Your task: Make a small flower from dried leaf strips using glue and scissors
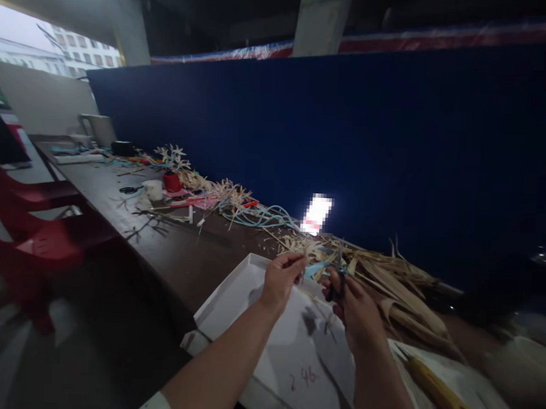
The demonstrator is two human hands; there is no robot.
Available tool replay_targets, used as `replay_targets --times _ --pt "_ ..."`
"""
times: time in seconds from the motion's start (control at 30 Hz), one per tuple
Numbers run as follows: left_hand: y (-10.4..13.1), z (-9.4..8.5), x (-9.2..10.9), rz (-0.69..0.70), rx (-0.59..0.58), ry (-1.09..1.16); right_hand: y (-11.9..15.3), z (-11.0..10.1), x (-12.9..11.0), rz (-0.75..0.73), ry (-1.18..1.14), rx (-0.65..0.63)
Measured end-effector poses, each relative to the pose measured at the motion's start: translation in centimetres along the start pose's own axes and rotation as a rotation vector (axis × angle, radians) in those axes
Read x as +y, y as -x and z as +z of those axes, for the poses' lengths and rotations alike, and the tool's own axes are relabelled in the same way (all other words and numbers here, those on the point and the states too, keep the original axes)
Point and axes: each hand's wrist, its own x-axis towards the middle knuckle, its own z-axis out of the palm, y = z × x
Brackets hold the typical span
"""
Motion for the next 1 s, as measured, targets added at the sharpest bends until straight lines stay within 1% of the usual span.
replay_targets --times 0.1,0.2,0.23,0.3,0.37,0.5,0.63,0.7,0.83,1.0 --pt "0.2 0.9 1.4 0.177 -0.068 -0.149 0.2 -0.1 -0.5 -0.041 -0.081 0.074" --pt "0.2 1.7 2.7 0.478 -0.124 -0.256 0.2 -0.4 -0.8 -0.076 -0.175 0.065" --pt "0.1 2.0 3.0 0.546 -0.137 -0.31 0.2 -0.5 -0.8 -0.078 -0.196 0.067" --pt "-0.1 2.4 3.2 0.641 -0.156 -0.366 0.1 -0.6 -0.7 -0.07 -0.219 0.068" --pt "-0.4 2.7 2.9 0.701 -0.17 -0.407 0.0 -0.6 -0.6 -0.06 -0.214 0.062" --pt "-1.0 2.5 1.4 0.767 -0.157 -0.49 0.1 -0.4 -0.4 -0.046 -0.182 0.03" --pt "-1.1 1.8 0.2 0.769 -0.159 -0.556 0.2 -0.3 -0.2 -0.005 -0.2 -0.031" --pt "-1.1 1.5 0.0 0.76 -0.175 -0.565 0.3 -0.3 -0.3 0.004 -0.233 -0.084" --pt "-1.3 1.2 0.0 0.748 -0.16 -0.575 0.7 -0.6 -0.8 0.001 -0.293 -0.195" --pt "-1.7 0.7 0.1 0.777 -0.09 -0.611 1.2 -0.9 -1.2 -0.024 -0.28 -0.281"
